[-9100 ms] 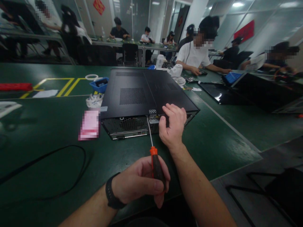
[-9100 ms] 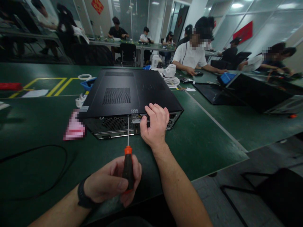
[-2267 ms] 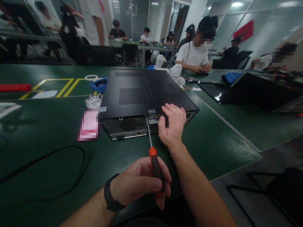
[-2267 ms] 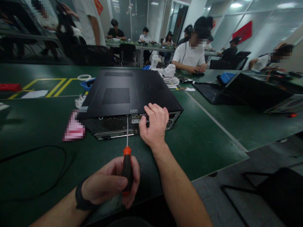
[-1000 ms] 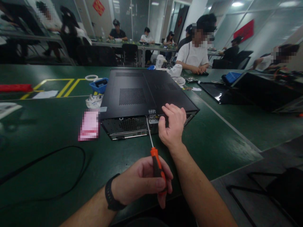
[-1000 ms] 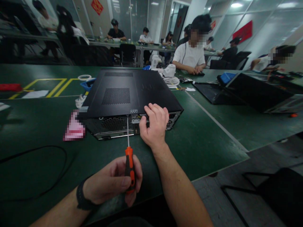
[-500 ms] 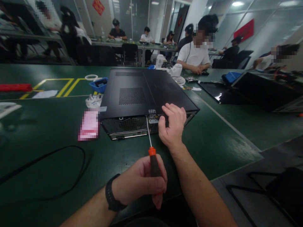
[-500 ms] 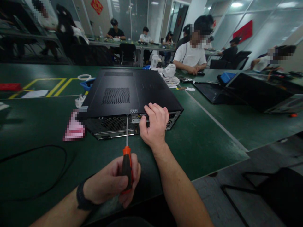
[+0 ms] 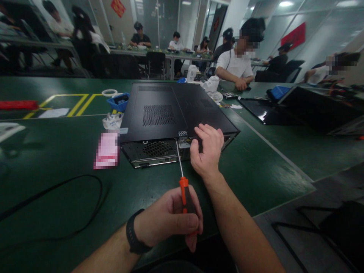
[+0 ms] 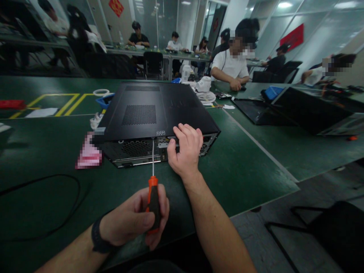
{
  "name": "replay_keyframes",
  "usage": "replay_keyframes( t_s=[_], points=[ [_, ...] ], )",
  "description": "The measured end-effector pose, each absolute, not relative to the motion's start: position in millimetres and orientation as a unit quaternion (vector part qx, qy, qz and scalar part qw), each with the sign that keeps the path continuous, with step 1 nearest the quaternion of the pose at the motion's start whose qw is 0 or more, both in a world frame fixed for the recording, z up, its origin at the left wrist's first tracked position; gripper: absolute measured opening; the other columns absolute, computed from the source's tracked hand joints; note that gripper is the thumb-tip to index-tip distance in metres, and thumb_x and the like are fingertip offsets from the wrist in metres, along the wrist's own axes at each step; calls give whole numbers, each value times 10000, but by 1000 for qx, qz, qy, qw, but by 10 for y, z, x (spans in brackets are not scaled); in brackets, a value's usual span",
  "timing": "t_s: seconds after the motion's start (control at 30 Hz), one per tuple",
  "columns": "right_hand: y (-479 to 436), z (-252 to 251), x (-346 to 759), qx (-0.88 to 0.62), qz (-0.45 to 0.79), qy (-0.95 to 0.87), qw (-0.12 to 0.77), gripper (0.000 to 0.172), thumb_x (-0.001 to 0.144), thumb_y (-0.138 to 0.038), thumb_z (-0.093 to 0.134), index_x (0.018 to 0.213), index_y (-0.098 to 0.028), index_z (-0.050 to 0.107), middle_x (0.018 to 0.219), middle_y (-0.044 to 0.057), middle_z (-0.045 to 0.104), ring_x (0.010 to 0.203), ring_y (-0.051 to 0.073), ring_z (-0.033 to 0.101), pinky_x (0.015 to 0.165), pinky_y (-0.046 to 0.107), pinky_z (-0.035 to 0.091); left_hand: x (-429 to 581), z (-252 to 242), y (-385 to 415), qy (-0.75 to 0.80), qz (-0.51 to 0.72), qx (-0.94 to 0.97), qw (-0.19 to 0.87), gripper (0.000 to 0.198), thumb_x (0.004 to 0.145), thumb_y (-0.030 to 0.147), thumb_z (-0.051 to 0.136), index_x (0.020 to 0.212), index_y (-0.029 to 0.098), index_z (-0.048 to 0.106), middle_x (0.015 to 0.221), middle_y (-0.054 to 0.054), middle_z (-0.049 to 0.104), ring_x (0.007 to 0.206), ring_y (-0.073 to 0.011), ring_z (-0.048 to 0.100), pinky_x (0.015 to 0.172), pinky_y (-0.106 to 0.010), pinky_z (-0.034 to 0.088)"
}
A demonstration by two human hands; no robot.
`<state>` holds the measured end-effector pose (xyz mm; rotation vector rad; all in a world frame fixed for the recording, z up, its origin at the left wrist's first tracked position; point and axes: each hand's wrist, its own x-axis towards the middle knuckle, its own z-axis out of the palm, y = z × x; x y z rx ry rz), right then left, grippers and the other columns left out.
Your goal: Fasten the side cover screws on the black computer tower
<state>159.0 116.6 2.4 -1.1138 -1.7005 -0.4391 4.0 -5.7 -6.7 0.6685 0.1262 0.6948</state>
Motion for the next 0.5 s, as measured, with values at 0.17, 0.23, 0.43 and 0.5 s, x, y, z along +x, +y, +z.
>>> replay_keyframes(
  t_s=[0.17, 0.23, 0.43, 0.5],
  points=[
    [1170, 21, 1590, -462, -182, -705, 507, 343, 942, -286, 513, 1252, -217, 643, 1295, 88, 707, 1302, 239, 594, 1212, 506, 309, 48, -97, -60, 49, 341, 320, 883, 309, 827, 349, 806, 947, 149, 604, 780, -11, 680, 510, -87, 644, 505, -184, 538],
    [1171, 17, 1592, -462, -179, -706, 506, 353, 936, -281, 518, 1263, -222, 637, 1302, 83, 702, 1305, 237, 588, 1213, 507, 305, 39, -66, -59, 52, 337, 314, 886, 308, 833, 341, 800, 989, 151, 614, 798, -18, 687, 539, -96, 662, 516, -181, 533],
    [1172, 19, 1599, -449, -188, -709, 510, 339, 936, -264, 532, 1252, -198, 635, 1290, 99, 706, 1296, 243, 594, 1208, 501, 309, 4, 9, -47, 64, 319, 300, 897, 319, 808, 279, 801, 1049, 123, 662, 891, -73, 725, 618, -114, 686, 600, -230, 572],
    [1169, 22, 1598, -455, -187, -708, 508, 339, 941, -276, 522, 1255, -212, 633, 1295, 91, 705, 1299, 243, 593, 1207, 505, 312, 3, -7, -49, 66, 322, 304, 894, 294, 827, 293, 786, 1030, 130, 649, 862, -59, 718, 575, -103, 665, 567, -218, 559]
  ],
)
